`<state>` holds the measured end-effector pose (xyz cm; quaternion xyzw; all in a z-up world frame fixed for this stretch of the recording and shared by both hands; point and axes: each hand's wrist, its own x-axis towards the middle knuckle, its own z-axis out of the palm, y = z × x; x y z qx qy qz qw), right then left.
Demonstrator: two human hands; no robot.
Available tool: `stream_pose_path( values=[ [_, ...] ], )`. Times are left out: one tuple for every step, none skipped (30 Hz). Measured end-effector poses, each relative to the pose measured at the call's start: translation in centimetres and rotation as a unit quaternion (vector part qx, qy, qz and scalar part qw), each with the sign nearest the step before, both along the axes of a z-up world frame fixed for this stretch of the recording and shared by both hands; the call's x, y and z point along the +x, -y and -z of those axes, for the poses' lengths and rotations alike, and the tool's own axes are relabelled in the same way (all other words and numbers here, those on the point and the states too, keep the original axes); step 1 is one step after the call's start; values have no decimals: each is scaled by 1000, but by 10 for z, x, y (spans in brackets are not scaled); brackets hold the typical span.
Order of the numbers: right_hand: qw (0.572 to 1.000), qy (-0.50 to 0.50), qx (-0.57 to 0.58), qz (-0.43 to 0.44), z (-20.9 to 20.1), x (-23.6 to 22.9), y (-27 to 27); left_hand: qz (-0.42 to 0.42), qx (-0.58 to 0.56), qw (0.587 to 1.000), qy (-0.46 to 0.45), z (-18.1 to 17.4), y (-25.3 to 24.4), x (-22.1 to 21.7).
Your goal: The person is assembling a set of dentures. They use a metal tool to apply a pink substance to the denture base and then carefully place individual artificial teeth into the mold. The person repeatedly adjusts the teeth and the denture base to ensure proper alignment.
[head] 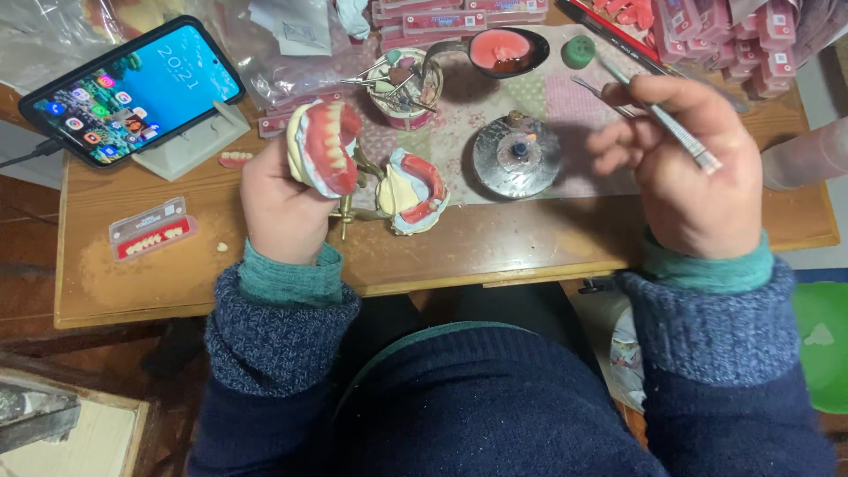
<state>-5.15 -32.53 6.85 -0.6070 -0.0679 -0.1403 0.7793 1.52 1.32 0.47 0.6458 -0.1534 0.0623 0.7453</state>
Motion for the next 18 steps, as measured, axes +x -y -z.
stream_pose_path(
  values=[
    [1000, 0, 0, -1, 3, -3, 7, -1, 0, 1000, 0, -1, 0, 0],
    [998, -31, 16, -57, 6, -6, 14, 1, 3, 1000, -1, -1, -1, 0],
    [991, -62, 32, -113, 9, -9, 21, 3, 7, 1000, -2, -1, -1, -1],
    [991, -64, 32, -114, 31, -12, 30, 2, 6, 1000, -4, -2, -1, -1],
    [996, -75, -26, -50, 52, -16, 39, 5, 11, 1000, -1, -4, -1, -2],
    [993, -86, -84, 14, 74, -19, 48, 7, 17, 1000, 3, -6, -1, -2],
    [993, -87, -85, 13, 78, -20, 48, 6, 16, 1000, 3, -7, 0, -2],
    [974, -94, -194, 66, 81, -21, 48, 8, 26, 1000, -2, -9, 1, -2],
    [941, -100, -299, 119, 85, -22, 48, 10, 36, 999, -8, -10, 1, -2],
    [941, -100, -300, 117, 78, -23, 42, 9, 36, 999, -9, -9, 1, -2],
    [901, -59, -406, 139, 70, -24, 37, 7, 42, 999, -2, -9, 1, -2],
    [848, -16, -507, 157, 63, -25, 31, 6, 48, 999, 4, -9, 1, -3],
    [848, -16, -507, 156, 63, -25, 31, 5, 48, 999, 3, -8, 1, -3],
    [833, 3, -532, 152, 64, -24, 30, -1, 54, 998, 12, -8, 1, -3],
    [818, 22, -555, 147, 64, -23, 30, -7, 60, 998, 21, -8, 1, -3],
    [818, 23, -555, 146, 62, -23, 28, -8, 60, 998, 21, -8, 1, -3],
    [814, 34, -561, 147, 60, -23, 26, -6, 59, 998, 19, -7, 1, -3],
    [810, 46, -566, 147, 57, -23, 25, -5, 59, 998, 17, -6, 0, -3]
  ],
)
